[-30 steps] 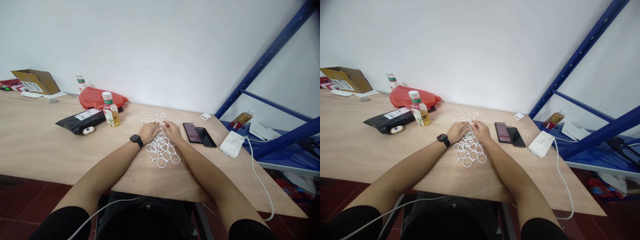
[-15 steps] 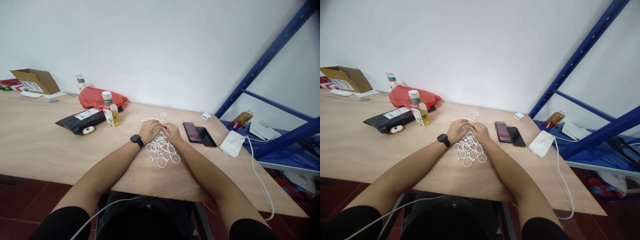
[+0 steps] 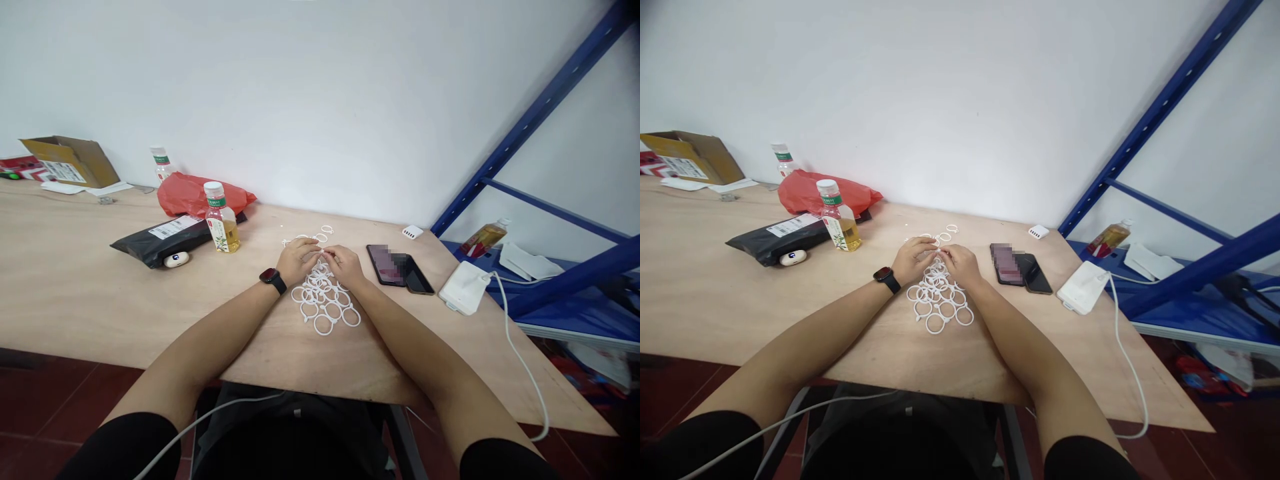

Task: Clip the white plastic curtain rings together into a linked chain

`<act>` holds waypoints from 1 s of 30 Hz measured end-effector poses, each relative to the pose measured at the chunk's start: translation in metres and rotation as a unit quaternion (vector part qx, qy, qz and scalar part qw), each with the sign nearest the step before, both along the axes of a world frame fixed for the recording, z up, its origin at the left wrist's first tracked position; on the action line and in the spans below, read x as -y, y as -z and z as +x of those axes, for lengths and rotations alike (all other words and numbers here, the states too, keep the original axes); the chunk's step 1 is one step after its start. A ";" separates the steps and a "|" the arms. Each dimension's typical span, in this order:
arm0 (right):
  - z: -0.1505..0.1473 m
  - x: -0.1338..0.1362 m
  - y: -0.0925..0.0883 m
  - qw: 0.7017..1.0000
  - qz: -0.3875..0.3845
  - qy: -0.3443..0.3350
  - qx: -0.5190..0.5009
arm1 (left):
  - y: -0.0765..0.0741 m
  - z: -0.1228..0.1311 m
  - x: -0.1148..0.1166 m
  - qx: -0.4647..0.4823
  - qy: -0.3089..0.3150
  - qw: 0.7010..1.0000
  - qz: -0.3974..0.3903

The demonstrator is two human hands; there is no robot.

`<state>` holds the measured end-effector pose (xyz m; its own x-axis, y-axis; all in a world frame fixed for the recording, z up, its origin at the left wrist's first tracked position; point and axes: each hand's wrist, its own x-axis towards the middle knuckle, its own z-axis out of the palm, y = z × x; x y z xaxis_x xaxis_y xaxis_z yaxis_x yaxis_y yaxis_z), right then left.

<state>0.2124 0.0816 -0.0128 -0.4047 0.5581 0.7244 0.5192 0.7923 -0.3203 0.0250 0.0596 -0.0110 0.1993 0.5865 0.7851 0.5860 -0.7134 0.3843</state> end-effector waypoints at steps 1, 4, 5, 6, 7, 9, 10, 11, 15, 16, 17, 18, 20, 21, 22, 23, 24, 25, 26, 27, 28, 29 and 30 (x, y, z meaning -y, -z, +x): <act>0.000 0.000 0.000 1.000 0.005 -0.004 0.011 | 0.000 0.000 0.000 0.002 0.001 1.000 -0.001; 0.000 0.002 -0.002 0.999 0.018 -0.009 0.034 | 0.000 0.000 0.000 0.007 0.009 1.000 -0.001; 0.000 0.002 -0.002 0.999 0.022 -0.009 0.038 | 0.000 0.000 0.000 0.008 0.013 1.000 0.000; 0.000 0.003 -0.002 0.999 0.025 -0.009 0.042 | 0.000 0.000 0.000 0.009 0.017 1.000 -0.001; 0.000 0.003 -0.002 0.999 0.028 -0.007 0.044 | 0.000 0.000 0.000 0.008 0.020 1.000 -0.002; 0.001 0.003 -0.001 0.999 0.029 -0.002 0.046 | -0.001 0.000 0.000 0.004 0.025 1.000 -0.007; 0.001 0.003 -0.001 0.999 0.028 0.001 0.046 | -0.001 0.000 0.000 0.002 0.027 1.000 -0.010; 0.001 0.003 -0.001 0.999 0.027 0.003 0.045 | -0.001 0.001 0.000 0.000 0.028 1.000 -0.014; 0.000 0.001 0.001 1.000 0.011 0.012 0.026 | 0.001 0.002 -0.002 0.004 0.022 0.999 -0.033; 0.000 0.000 0.001 1.000 0.006 0.018 0.016 | 0.001 0.001 -0.002 0.009 0.008 0.999 -0.042; 0.000 0.000 0.001 1.000 0.001 0.024 0.004 | 0.001 0.001 -0.003 0.012 -0.014 0.998 -0.055; 0.001 -0.001 0.000 1.000 -0.002 0.029 -0.007 | 0.002 -0.001 -0.004 0.013 -0.046 0.996 -0.074; 0.003 -0.002 0.000 0.999 -0.005 0.028 -0.025 | 0.002 -0.005 -0.006 -0.002 -0.126 0.984 -0.125; 0.005 -0.003 -0.001 0.999 -0.004 0.022 -0.031 | 0.003 -0.008 -0.007 -0.016 -0.168 0.973 -0.155; 0.006 -0.003 -0.001 0.999 -0.001 0.013 -0.035 | 0.003 -0.010 -0.007 -0.033 -0.206 0.961 -0.184; 0.008 -0.003 -0.002 0.999 0.002 0.003 -0.038 | 0.004 -0.013 -0.008 -0.050 -0.237 0.947 -0.211; 0.009 -0.003 -0.002 0.999 0.005 -0.008 -0.039 | 0.004 -0.015 -0.008 -0.066 -0.262 0.934 -0.235; 0.010 -0.002 -0.003 0.999 0.008 -0.018 -0.041 | 0.005 -0.016 -0.009 -0.081 -0.279 0.922 -0.257; 0.010 -0.001 -0.003 0.999 0.010 -0.026 -0.042 | 0.005 -0.017 -0.009 -0.096 -0.288 0.913 -0.273; 0.010 -0.001 -0.004 0.999 0.011 -0.030 -0.042 | 0.006 -0.017 -0.009 -0.110 -0.292 0.906 -0.284; 0.009 0.000 -0.004 0.999 0.012 -0.031 -0.041 | 0.006 -0.017 -0.009 -0.122 -0.293 0.902 -0.292; 0.009 0.000 -0.004 0.999 0.011 -0.029 -0.038 | 0.007 -0.016 -0.009 -0.131 -0.292 0.900 -0.295; 0.008 0.001 -0.004 0.999 0.010 -0.025 -0.034 | 0.007 -0.016 -0.009 -0.137 -0.292 0.899 -0.297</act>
<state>0.2204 0.0810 -0.0084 -0.3809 0.5233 0.7623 0.4573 0.8232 -0.3365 0.0092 0.0687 -0.0180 -0.1404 0.9531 0.2680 0.9244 0.0293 0.3802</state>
